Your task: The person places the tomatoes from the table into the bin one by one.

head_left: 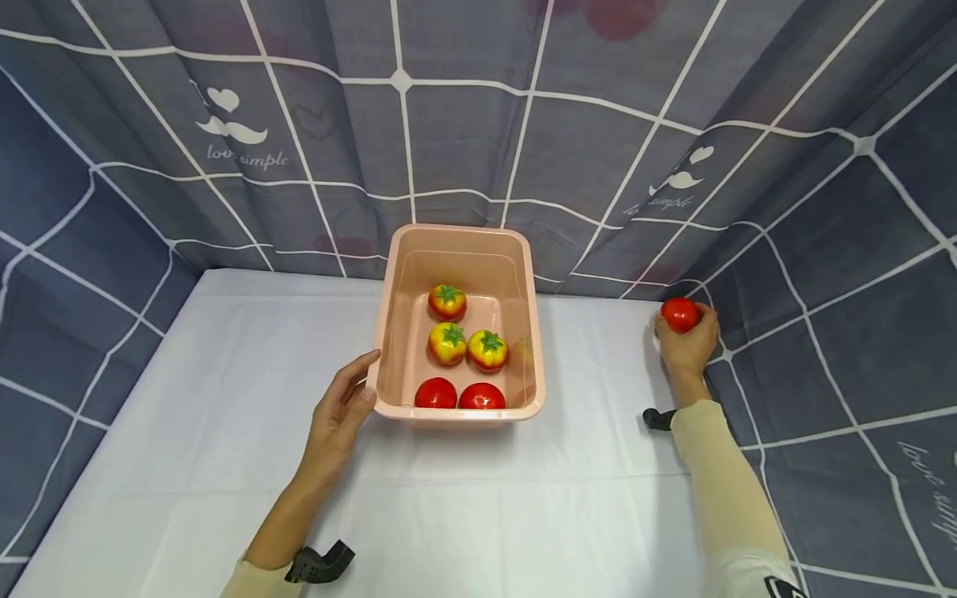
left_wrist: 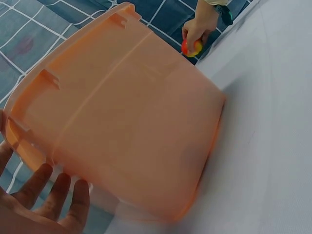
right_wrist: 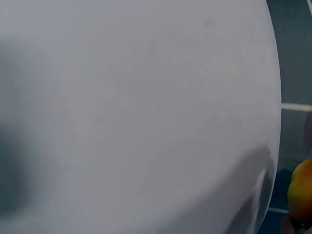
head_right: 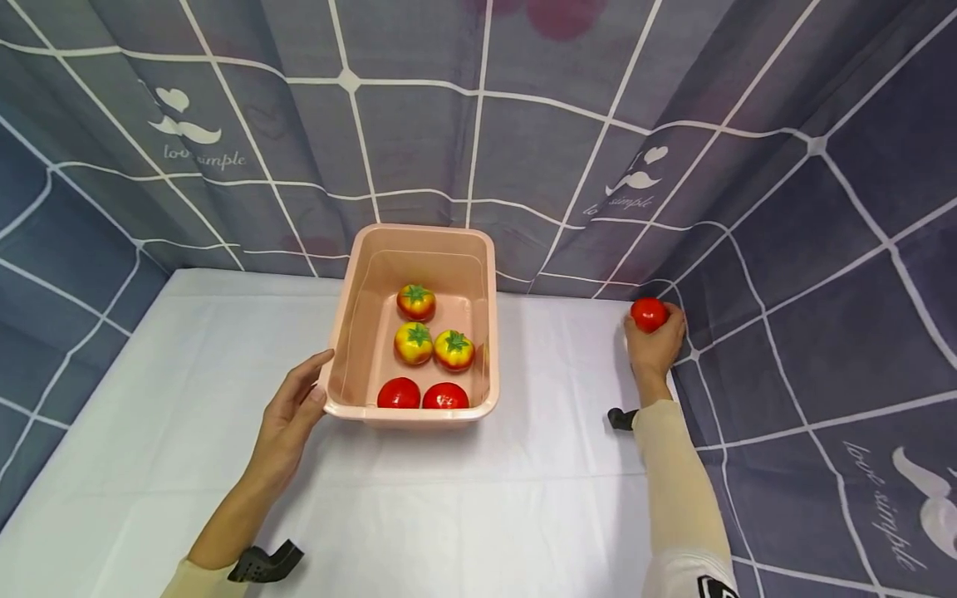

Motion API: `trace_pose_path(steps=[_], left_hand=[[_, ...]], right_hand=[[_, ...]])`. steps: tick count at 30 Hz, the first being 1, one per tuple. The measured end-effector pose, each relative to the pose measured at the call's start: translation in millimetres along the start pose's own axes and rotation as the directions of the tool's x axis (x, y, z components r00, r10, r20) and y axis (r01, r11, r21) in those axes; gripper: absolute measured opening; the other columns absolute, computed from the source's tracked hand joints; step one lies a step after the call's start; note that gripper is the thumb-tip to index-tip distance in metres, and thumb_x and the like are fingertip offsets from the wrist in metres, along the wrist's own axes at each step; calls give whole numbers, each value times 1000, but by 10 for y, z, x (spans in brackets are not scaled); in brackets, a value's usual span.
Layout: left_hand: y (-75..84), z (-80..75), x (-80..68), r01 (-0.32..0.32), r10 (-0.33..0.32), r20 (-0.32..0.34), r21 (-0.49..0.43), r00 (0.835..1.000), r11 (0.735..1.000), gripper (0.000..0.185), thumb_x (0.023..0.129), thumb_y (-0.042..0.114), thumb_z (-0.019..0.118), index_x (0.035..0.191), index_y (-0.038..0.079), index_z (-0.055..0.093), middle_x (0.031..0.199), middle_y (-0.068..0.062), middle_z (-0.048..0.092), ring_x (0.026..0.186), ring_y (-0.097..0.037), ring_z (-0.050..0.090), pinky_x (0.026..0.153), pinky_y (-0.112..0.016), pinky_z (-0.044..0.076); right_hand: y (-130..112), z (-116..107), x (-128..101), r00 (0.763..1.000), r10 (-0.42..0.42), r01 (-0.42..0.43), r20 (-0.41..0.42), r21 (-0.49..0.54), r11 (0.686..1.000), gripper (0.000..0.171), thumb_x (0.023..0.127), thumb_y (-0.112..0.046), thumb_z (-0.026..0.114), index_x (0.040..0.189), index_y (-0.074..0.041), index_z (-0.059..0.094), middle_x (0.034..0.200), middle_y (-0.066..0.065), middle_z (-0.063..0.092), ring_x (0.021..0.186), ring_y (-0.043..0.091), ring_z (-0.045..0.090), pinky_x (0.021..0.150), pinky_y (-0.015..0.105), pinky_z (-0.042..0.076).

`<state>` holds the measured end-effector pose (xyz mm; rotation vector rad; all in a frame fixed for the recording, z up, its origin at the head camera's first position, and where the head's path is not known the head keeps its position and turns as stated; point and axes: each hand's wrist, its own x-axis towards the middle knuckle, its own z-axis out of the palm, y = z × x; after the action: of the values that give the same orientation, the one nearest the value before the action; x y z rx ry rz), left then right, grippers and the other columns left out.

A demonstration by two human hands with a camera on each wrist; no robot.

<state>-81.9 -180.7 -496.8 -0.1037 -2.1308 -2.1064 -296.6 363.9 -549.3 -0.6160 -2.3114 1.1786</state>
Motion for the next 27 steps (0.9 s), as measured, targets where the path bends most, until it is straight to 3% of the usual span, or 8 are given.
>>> trace_pose_path(steps=[4, 10, 22, 27], left_hand=[[-7, -4, -1, -17, 17, 6, -3, 1000, 1000, 50, 112, 6, 52, 161, 12, 48, 160, -3, 50, 144, -8, 54, 113, -13, 49], [-2, -4, 0, -6, 7, 12, -8, 1000, 1000, 50, 112, 7, 52, 162, 13, 47, 162, -2, 49, 145, -8, 52, 113, -13, 48], [18, 9, 7, 23, -23, 1, 13, 1000, 1000, 50, 113, 10, 52, 162, 15, 48, 164, -1, 46, 145, -10, 51, 113, -11, 48], [22, 8, 7, 28, -28, -3, 11, 1000, 1000, 50, 112, 9, 53, 161, 14, 48, 163, -1, 47, 145, -10, 52, 113, -11, 48]], right_hand=[[-77, 13, -154, 994, -105, 105, -10, 57, 993, 69, 87, -20, 82, 147, -5, 52, 149, 21, 58, 141, 36, 55, 121, 46, 43], [-231, -15, -410, 988, -156, 152, 16, 147, 977, 69, 87, -20, 86, 148, -9, 54, 147, 13, 61, 126, 23, 61, 100, 20, 48], [-516, -167, -1012, 966, -243, 213, 92, 251, 944, 74, 86, -12, 88, 152, -12, 54, 151, 8, 61, 122, 5, 57, 103, 5, 47], [-681, -234, -1303, 950, -282, 223, 135, 341, 913, 75, 86, 0, 85, 153, -2, 50, 152, 18, 58, 124, 6, 57, 106, 5, 48]])
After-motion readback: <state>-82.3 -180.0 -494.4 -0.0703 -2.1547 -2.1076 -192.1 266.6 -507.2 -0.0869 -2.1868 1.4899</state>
